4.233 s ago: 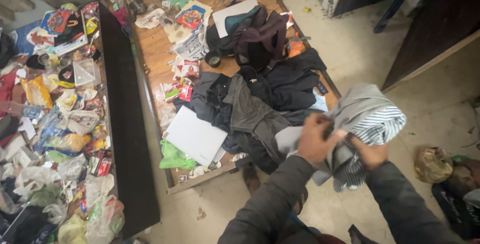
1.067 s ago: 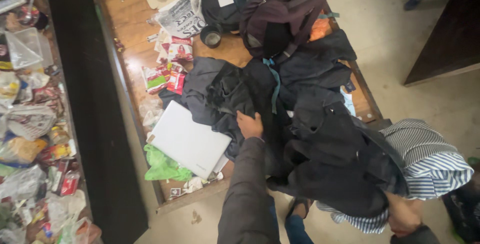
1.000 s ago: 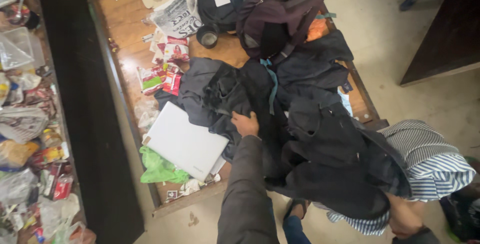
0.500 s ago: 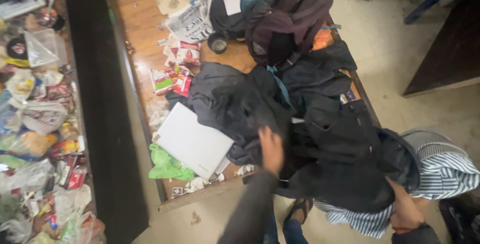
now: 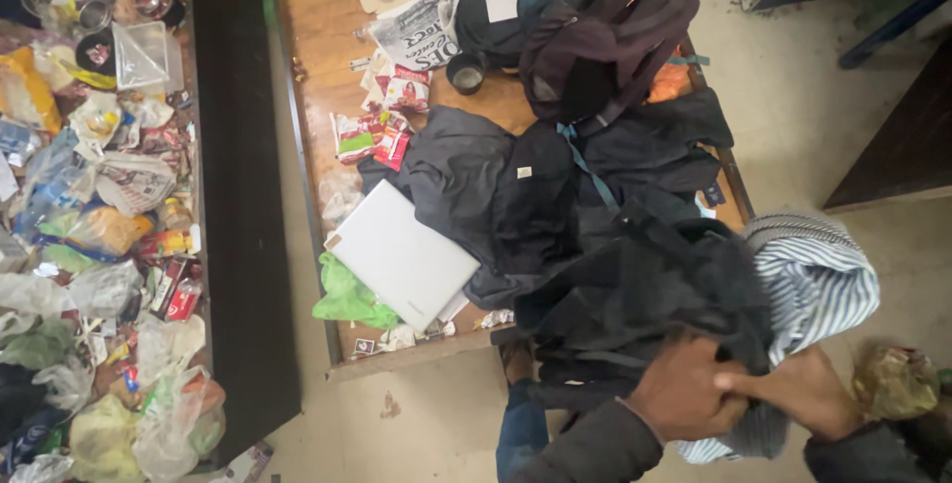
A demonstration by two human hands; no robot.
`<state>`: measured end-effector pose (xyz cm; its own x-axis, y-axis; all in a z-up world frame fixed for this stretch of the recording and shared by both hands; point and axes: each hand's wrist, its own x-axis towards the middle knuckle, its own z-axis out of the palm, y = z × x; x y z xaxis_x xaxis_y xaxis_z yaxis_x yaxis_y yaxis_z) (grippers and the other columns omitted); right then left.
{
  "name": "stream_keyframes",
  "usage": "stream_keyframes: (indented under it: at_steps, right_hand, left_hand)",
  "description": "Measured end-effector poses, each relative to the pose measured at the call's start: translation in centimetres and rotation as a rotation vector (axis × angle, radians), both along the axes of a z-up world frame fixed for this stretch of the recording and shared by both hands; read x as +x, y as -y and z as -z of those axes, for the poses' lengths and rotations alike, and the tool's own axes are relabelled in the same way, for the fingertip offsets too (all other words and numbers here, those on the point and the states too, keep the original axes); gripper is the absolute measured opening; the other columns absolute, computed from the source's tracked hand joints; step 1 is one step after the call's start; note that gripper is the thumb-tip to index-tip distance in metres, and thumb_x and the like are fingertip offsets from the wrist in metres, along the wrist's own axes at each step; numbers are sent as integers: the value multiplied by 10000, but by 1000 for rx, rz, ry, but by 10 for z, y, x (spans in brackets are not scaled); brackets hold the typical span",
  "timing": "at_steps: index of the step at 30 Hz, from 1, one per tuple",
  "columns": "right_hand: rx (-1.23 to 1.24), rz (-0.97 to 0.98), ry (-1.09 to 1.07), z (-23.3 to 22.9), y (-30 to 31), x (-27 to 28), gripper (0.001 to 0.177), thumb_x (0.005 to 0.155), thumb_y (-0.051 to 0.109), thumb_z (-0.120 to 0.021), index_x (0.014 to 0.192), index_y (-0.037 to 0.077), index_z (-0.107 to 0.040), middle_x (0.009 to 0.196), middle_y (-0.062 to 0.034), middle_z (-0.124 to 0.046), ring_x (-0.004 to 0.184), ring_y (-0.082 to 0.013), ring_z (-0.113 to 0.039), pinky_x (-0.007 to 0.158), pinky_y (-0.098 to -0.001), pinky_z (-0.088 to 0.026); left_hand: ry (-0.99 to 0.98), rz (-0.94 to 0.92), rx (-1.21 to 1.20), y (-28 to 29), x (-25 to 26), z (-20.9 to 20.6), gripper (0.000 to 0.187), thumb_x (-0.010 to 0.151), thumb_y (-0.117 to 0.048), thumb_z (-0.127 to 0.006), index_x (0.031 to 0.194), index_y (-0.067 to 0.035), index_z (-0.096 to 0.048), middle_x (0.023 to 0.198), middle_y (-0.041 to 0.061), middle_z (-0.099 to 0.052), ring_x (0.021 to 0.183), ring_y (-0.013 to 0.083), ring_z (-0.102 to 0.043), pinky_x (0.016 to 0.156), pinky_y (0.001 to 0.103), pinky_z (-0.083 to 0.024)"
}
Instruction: The person folds several pieces of clothing on a mattress, including a checkered shirt, a striped polo, and a dark t-shirt. They then move to a nearby table to gather more clothes and return to the mattress to continue folding.
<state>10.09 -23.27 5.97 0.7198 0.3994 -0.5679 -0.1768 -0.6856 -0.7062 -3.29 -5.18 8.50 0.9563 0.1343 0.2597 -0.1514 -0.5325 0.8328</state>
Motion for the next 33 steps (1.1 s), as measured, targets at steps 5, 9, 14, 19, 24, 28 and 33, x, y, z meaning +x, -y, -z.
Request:
stream_keyframes:
  at_steps: [5,9,14,19,24,28,33]
  right_hand:
    - [469,356,-3,7,16,-27,572,753,-25,-778,1302,-58,-620,1207,-125,-703,1030,-218,-690,851,-360,-569]
    - [507,473,103,60,45,-51,625,758,-88,-740,1364,-58,-588,1271,-118,-688,1075,-218,-685,897,-333,-575]
    - [113,616,-343,105,101,-54,651,727,103,-745,1344,-35,-593,1248,-182,-721,1067,-354,-699,870,-484,-574]
    - [-377,553,-147,99,142,-25,670,804,402,-753,1302,-25,-619,1247,-230,-756,1067,-449,-708,872,-564,-550]
    - [-489,544,-183,90,152,-37,688,797,395,-767,1307,-37,-604,1236,-225,-750,1049,-434,-704,861,-548,-549]
    - [-525,576,-197,92,150,-39,703,792,389,-779,1311,-47,-591,1226,-221,-744,1034,-423,-700,852,-535,-548]
    - [-551,602,-218,109,149,-32,724,785,382,-793,1315,-60,-576,1215,-216,-738,1015,-408,-695,842,-520,-547]
  left_hand:
    - [200,103,-241,-1,7,-11,195,848,-276,-625,966,-136,-690,1026,142,-611,964,335,-612,923,388,-496]
    - [-89,313,-307,-14,-2,0,245,820,-322,-688,930,-107,-732,1023,135,-683,921,294,-652,842,359,-529]
    - [-55,97,-260,-71,-20,56,188,810,-283,-692,862,-117,-762,871,91,-741,829,272,-738,816,357,-599]
    - [-460,-791,-148,-189,-28,173,348,827,-186,-658,1127,-26,-733,1108,228,-719,1072,406,-668,954,475,-512]
    - [-718,-1010,-52,-296,-41,289,608,818,-306,-749,1309,12,-583,1115,231,-713,1075,420,-676,952,487,-510]
    - [-898,-888,-141,-315,-26,348,618,858,-452,-759,1288,-10,-714,1174,230,-762,1151,382,-717,1032,434,-523]
    - [-804,-864,10,-258,18,394,1009,680,-598,-872,1348,91,-558,1274,335,-629,1233,463,-599,1012,436,-466]
